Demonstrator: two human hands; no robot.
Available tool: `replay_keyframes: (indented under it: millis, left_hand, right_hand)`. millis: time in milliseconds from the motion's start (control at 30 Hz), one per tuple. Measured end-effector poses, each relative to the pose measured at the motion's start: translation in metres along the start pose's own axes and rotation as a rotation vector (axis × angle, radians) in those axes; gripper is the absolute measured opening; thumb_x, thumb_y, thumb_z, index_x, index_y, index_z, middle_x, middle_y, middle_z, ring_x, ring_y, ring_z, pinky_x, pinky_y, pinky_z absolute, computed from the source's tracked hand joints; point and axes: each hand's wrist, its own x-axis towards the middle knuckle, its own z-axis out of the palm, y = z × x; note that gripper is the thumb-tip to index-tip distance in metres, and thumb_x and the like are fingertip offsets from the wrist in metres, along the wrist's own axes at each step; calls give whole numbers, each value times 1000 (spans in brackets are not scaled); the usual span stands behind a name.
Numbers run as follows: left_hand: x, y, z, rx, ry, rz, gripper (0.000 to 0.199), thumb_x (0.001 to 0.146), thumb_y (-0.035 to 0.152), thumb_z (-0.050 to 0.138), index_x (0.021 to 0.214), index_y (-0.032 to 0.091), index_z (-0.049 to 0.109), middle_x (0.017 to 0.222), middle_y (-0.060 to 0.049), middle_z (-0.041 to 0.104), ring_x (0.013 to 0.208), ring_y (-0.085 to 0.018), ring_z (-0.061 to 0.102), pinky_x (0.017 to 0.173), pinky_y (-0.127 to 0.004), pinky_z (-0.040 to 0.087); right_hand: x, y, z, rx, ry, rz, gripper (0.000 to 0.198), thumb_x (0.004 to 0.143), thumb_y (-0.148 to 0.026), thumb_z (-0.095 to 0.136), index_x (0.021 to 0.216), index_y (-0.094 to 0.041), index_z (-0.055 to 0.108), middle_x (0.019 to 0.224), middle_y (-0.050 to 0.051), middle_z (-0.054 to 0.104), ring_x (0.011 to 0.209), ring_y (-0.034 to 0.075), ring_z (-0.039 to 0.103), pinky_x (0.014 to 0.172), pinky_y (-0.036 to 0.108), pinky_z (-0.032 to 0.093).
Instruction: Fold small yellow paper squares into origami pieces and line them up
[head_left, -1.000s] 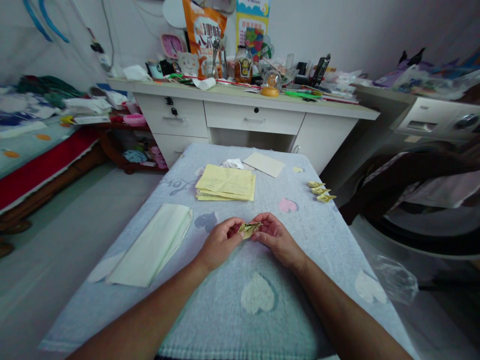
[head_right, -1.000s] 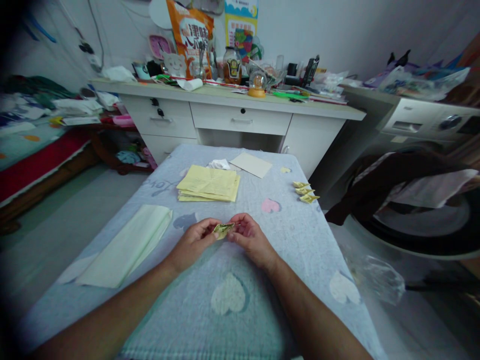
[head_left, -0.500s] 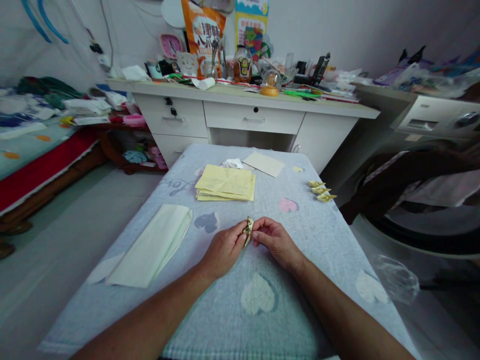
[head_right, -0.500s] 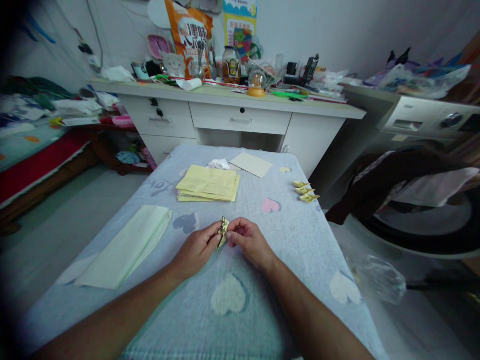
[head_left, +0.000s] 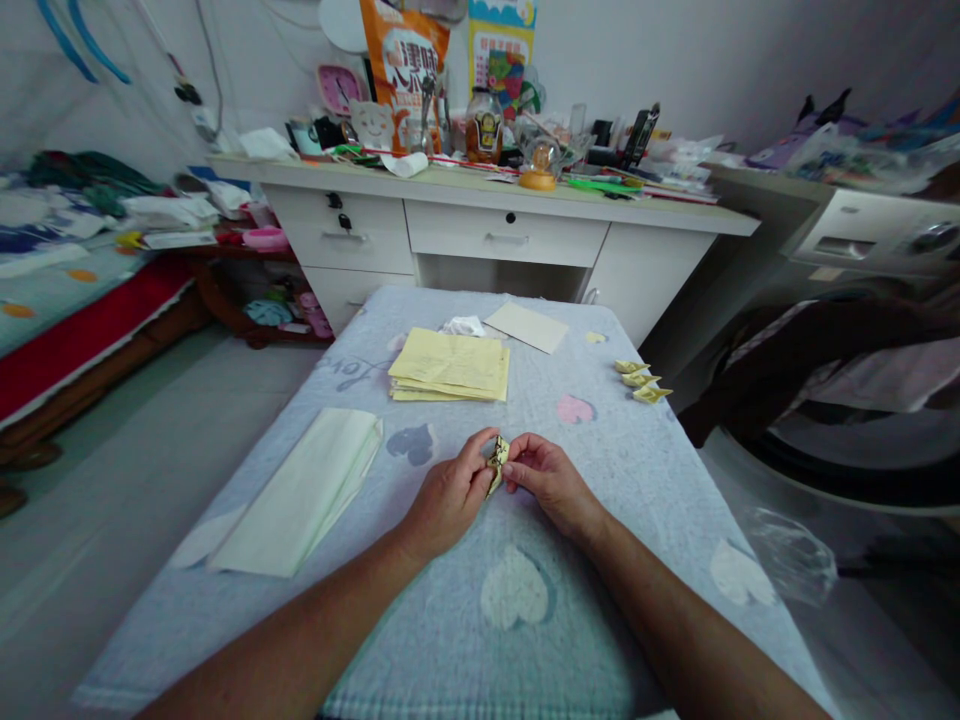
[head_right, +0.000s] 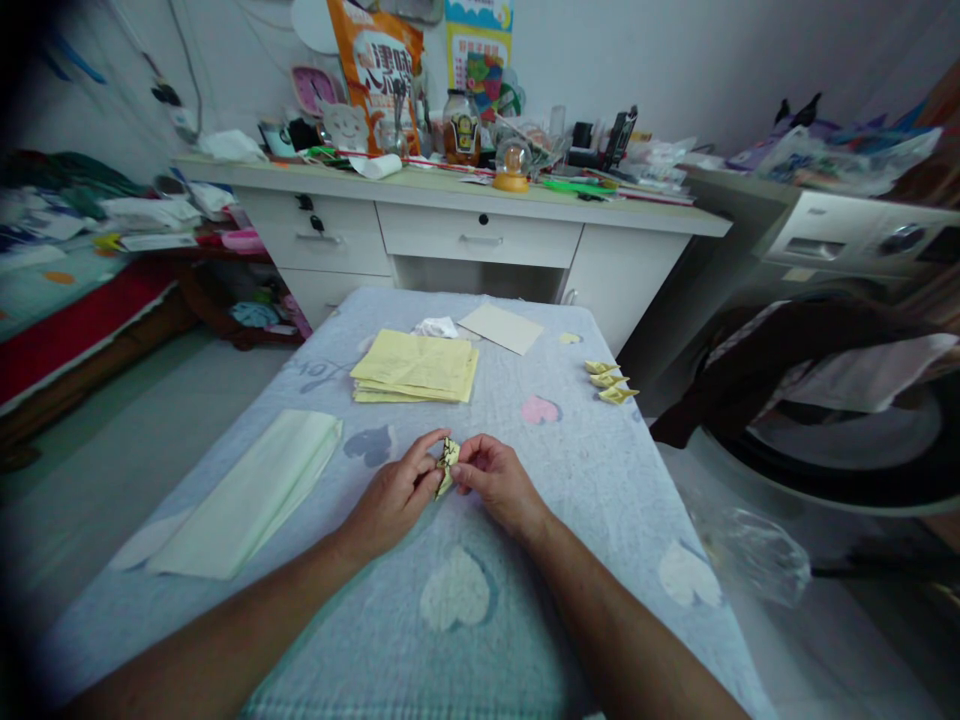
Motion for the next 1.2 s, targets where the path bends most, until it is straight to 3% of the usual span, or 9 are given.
replay_keyframes:
  millis: [233,567,767,933,1200]
  left_hand:
    - [0,2,1,-9,45,6,46,90,17,38,135,17,30,67,4,57,63,-14,56,62,-23,38]
    - [-3,3,3,-91,53,8,19,91,19,39,108,22,31,71,4,60,64,-14,57,64,-24,39]
    - [-1,6,-1,-185,15,17,14,92,22,43,104,22,38,72,5,59,65,-13,55,64,-23,39]
    - [1,2,-4,-156,105,52,6,88,25,52,87,19,52,78,2,54,68,-12,52,62,-22,39]
    - [2,3,-8,-68,151,130,18,88,21,53,74,17,63,79,-1,52,75,-13,54,66,-24,41]
  right_hand:
    - [-1,-3,3,1,-9,10,29,68,-34,79,78,-16,59,70,-1,62,58,9,51,56,22,41]
    - [-1,-1,1,-11,-16,14,27,72,-37,76,78,-16,61,69,0,62,56,9,51,56,23,40]
    - [-1,-3,-2,45,-32,31,25,71,-34,77,74,-15,61,68,0,62,57,9,50,58,23,39]
    - [-1,-3,-2,101,-31,34,23,70,-32,78,74,-16,62,69,0,62,56,9,49,58,23,38]
    - [-4,-6,1,112,-27,26,23,71,-30,77,86,-16,66,76,0,62,61,9,50,57,22,39]
